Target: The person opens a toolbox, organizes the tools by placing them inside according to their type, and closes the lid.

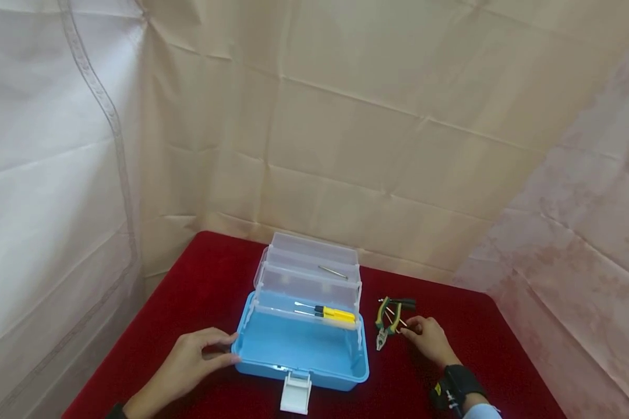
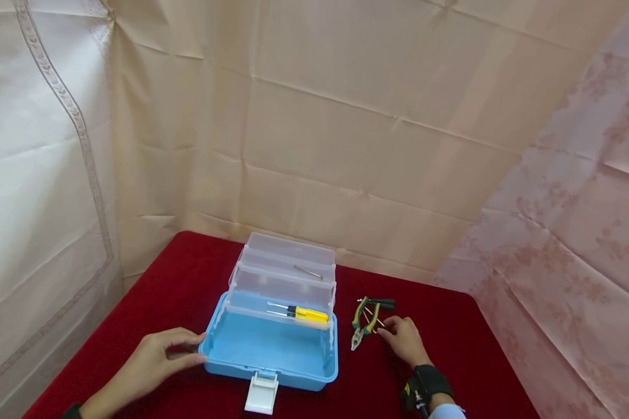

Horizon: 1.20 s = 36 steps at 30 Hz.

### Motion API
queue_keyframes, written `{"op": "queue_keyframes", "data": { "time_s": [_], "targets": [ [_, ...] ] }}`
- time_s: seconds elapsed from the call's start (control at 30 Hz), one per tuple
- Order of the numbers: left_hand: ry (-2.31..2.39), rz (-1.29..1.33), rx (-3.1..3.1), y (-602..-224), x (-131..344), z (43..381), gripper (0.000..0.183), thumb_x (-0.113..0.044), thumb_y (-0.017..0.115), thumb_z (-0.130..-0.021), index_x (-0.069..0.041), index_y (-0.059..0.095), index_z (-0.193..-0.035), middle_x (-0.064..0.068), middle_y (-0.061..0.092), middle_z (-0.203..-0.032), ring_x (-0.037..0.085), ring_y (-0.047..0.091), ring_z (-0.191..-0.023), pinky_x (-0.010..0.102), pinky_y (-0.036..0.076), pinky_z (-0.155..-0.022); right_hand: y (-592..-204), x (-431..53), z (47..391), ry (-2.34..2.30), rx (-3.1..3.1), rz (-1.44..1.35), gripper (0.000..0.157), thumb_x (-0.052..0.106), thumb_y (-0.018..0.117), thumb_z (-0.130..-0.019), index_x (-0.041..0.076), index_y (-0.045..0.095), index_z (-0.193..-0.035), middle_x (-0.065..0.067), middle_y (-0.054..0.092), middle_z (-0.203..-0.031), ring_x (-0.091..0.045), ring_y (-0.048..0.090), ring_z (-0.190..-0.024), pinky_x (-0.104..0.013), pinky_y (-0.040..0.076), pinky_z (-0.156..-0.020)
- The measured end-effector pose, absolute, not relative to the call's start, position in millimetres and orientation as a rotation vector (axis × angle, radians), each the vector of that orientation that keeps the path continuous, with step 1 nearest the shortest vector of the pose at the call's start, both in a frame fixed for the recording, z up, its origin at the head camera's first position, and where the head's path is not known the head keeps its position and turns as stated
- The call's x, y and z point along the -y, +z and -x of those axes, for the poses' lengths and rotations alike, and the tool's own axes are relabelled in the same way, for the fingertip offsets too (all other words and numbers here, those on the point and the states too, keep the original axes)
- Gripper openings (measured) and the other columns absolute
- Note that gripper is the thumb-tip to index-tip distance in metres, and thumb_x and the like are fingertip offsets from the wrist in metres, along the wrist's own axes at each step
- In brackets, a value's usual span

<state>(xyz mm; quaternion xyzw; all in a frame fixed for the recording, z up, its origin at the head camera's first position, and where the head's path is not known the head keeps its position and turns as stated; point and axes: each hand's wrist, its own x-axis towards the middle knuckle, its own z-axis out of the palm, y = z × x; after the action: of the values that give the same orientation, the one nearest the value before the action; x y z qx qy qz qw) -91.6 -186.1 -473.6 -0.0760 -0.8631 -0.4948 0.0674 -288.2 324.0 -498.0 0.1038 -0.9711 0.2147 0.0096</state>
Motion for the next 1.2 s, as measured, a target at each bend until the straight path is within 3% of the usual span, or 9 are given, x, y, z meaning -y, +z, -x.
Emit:
{"op": "queue_keyframes", "data": {
  "time_s": [0.23, 0.4, 0.57, 0.8, 0.97, 1.07, 1.2],
  "targets": [
    [-1.482, 0.244, 2.599, -474, 190, 95, 0.050, -0.046, 0.077, -0.079, -0.011, 0.073, -0.114, 0.002, 0.069, -0.105, 0.009, 0.067, -0.086, 0.026, 0.055, -0.076, -508, -322, 305, 0.719, 2.986, -0.358, 0.025, 0.034, 0.070, -0.089, 0.009, 0.067, -0.086, 0.001, 0.057, -0.076, -0.015, 0.048, -0.071, -0.032, 0.041, -0.064],
    [-1.475, 0.239, 2.594, -475, 190, 96, 0.048, -0.044, 0.077, -0.079, -0.011, 0.073, -0.114, 0.002, 0.070, -0.106, 0.008, 0.066, -0.086, 0.026, 0.055, -0.076, -504, -320, 308, 0.838, 3.083, -0.198, 0.029, 0.035, 0.069, -0.090, 0.008, 0.066, -0.079, 0.001, 0.059, -0.075, -0.016, 0.050, -0.069, -0.030, 0.041, -0.061],
    [-1.479, 0.267, 2.593, -476, 191, 98, 0.049, -0.043, 0.077, -0.080, -0.010, 0.073, -0.115, 0.003, 0.070, -0.105, 0.007, 0.066, -0.085, 0.027, 0.055, -0.076, -504, -321, 308, 0.864, 3.130, -0.110, 0.025, 0.029, 0.073, -0.087, 0.008, 0.064, -0.078, -0.001, 0.056, -0.074, -0.016, 0.050, -0.066, -0.027, 0.041, -0.055],
    [-1.481, 0.261, 2.605, -478, 190, 100, 0.052, -0.045, 0.077, -0.079, -0.008, 0.072, -0.116, 0.003, 0.070, -0.104, 0.008, 0.065, -0.086, 0.026, 0.055, -0.076, -494, -331, 306, 0.979, 3.240, -0.292, 0.023, 0.024, 0.070, -0.090, 0.006, 0.070, -0.075, 0.004, 0.057, -0.071, -0.012, 0.052, -0.067, -0.030, 0.052, -0.058],
    [-1.484, 0.258, 2.608, -477, 190, 101, 0.054, -0.046, 0.076, -0.079, -0.008, 0.072, -0.116, 0.003, 0.070, -0.105, 0.009, 0.065, -0.087, 0.026, 0.055, -0.077, -489, -344, 300, 0.798, 3.284, -0.377, 0.025, 0.023, 0.070, -0.087, 0.007, 0.064, -0.069, 0.006, 0.041, -0.060, -0.010, 0.038, -0.055, -0.024, 0.039, -0.049],
    [-1.477, 0.258, 2.612, -477, 191, 101, 0.053, -0.045, 0.077, -0.079, -0.008, 0.073, -0.116, 0.003, 0.070, -0.105, 0.009, 0.065, -0.086, 0.026, 0.055, -0.077, -490, -347, 296, 0.676, 3.238, -0.365, 0.020, 0.022, 0.069, -0.086, 0.009, 0.062, -0.073, 0.005, 0.047, -0.062, -0.011, 0.040, -0.055, -0.025, 0.035, -0.049],
    [-1.475, 0.266, 2.610, -477, 192, 100, 0.052, -0.044, 0.077, -0.079, -0.008, 0.073, -0.115, 0.002, 0.070, -0.105, 0.009, 0.065, -0.086, 0.026, 0.054, -0.077, -492, -348, 293, 0.704, 3.134, -0.322, 0.006, 0.014, 0.069, -0.086, 0.008, 0.066, -0.084, 0.001, 0.061, -0.074, -0.014, 0.054, -0.064, -0.028, 0.046, -0.054]
  ]
}}
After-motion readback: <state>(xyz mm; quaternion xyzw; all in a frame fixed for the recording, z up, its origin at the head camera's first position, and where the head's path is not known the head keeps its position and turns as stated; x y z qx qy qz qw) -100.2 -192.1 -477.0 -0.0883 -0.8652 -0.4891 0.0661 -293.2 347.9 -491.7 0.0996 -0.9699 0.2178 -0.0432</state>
